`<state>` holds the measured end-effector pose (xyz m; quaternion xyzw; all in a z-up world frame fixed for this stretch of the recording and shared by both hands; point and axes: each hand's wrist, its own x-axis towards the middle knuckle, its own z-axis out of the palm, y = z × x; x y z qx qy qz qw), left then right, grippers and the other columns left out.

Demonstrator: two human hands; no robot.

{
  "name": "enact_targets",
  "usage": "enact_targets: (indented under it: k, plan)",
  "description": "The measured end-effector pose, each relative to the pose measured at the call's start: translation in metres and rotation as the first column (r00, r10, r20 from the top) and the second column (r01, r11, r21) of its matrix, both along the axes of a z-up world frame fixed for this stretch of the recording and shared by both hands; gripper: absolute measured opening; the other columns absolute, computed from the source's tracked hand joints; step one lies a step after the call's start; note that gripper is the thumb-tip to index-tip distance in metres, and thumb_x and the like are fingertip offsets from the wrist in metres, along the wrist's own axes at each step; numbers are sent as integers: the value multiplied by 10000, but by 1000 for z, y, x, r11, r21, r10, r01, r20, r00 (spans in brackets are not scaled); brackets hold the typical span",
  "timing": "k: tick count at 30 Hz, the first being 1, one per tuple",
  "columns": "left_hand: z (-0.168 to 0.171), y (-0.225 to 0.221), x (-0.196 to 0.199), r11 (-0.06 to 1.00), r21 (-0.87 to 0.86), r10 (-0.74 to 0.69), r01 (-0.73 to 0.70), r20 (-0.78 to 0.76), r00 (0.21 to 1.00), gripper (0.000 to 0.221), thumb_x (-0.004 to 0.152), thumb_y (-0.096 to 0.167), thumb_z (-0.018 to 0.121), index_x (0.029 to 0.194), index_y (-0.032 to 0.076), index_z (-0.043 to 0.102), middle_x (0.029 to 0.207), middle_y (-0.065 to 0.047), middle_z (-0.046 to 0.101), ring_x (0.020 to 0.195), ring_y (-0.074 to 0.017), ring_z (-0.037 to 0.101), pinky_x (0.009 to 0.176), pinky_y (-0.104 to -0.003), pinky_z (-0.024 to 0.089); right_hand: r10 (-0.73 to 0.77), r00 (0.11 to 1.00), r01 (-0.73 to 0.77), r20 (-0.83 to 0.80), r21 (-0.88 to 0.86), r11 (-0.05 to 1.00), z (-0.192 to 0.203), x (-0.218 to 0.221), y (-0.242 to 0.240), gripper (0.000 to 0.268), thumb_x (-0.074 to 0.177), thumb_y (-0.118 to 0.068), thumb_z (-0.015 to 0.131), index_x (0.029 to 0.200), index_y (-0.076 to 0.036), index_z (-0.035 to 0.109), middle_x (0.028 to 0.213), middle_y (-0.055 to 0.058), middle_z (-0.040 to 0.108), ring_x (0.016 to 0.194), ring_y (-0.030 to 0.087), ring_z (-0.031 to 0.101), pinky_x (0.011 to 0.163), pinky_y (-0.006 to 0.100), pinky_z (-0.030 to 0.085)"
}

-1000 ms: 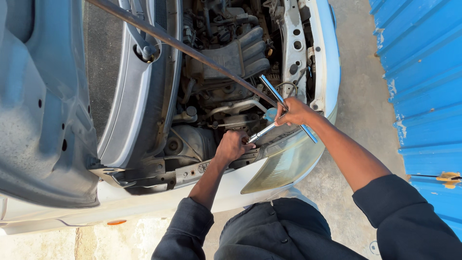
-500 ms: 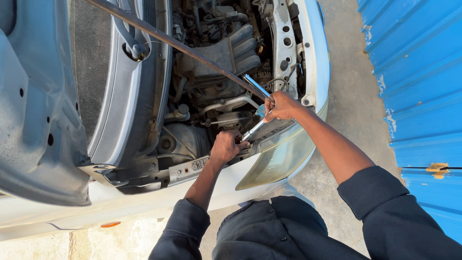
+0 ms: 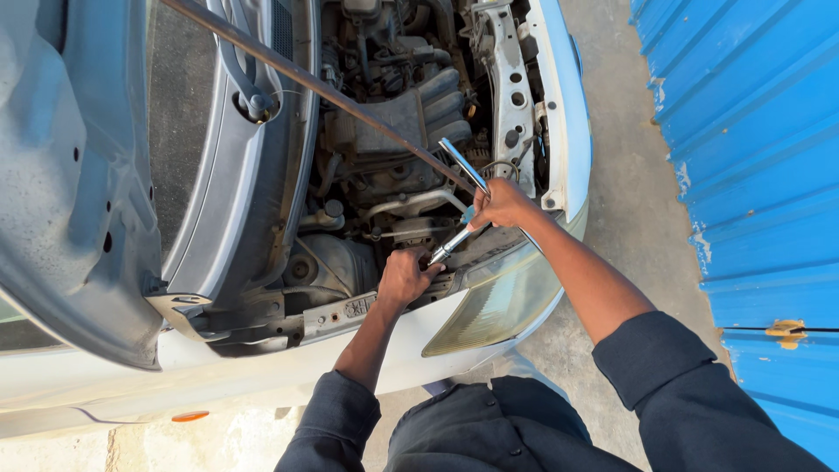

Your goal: The person uses a socket wrench and an extension bar to loosen and tighten various bolts within the engine bay of a car.

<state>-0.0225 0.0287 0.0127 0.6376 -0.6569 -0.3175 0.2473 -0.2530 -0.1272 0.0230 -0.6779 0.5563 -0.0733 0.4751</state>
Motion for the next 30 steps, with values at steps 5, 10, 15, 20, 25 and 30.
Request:
enact_targets:
  k: [5, 10, 15, 20, 25, 30]
  plan:
    - [-9, -19, 5, 998, -3, -64, 64, 10, 998, 338, 799, 288, 858, 1009, 34, 779, 764, -189, 741, 671, -315, 722, 670, -422, 561, -206, 976, 199, 71, 86, 976, -33, -20, 5, 420, 578, -131, 974, 744, -36, 600, 648, 97, 633, 479, 155, 570, 442, 306, 450]
    - [-15, -22, 11, 990, 41, -136, 137, -30, 990, 329, 744, 269, 884, 933, 20, 784, 841, -146, 776, 732, -254, 755, 704, -387, 596, -197, 975, 190, 106, 71, 979, -30, -30, 23, 424, 588, -151, 962, 707, -42, 571, 681, 85, 674, 506, 163, 593, 442, 340, 435]
    - [-15, -13, 18, 985, 108, -126, 134, -82, 989, 362, 743, 244, 886, 955, -3, 728, 853, -171, 766, 737, -241, 756, 720, -374, 606, -39, 999, 45, 37, -193, 980, -2, -4, 39, 408, 565, -186, 976, 701, -55, 614, 700, 56, 700, 642, 168, 669, 592, 345, 514]
    - [4, -4, 15, 987, 131, -85, 91, -51, 995, 357, 759, 250, 869, 949, -6, 708, 799, -202, 748, 703, -279, 743, 705, -401, 585, -7, 1000, 3, -27, -166, 986, 21, 8, 39, 397, 571, -187, 976, 719, -58, 632, 706, 63, 674, 663, 199, 658, 609, 374, 494]
    - [1, 0, 6, 991, 31, -134, 133, 27, 991, 341, 821, 299, 804, 1002, 19, 738, 831, -197, 737, 730, -338, 725, 709, -443, 571, 16, 999, -21, -30, -192, 981, 3, -1, 33, 425, 568, -182, 993, 691, -40, 611, 684, 68, 667, 628, 194, 643, 567, 357, 479]
    - [-15, 3, 9, 987, 138, -95, 82, 91, 991, 423, 872, 435, 753, 910, 14, 747, 787, -179, 739, 742, -329, 735, 732, -445, 574, -213, 976, 212, 47, 33, 977, -30, 3, 46, 473, 601, -155, 979, 780, -65, 551, 668, 97, 641, 502, 164, 601, 446, 312, 466]
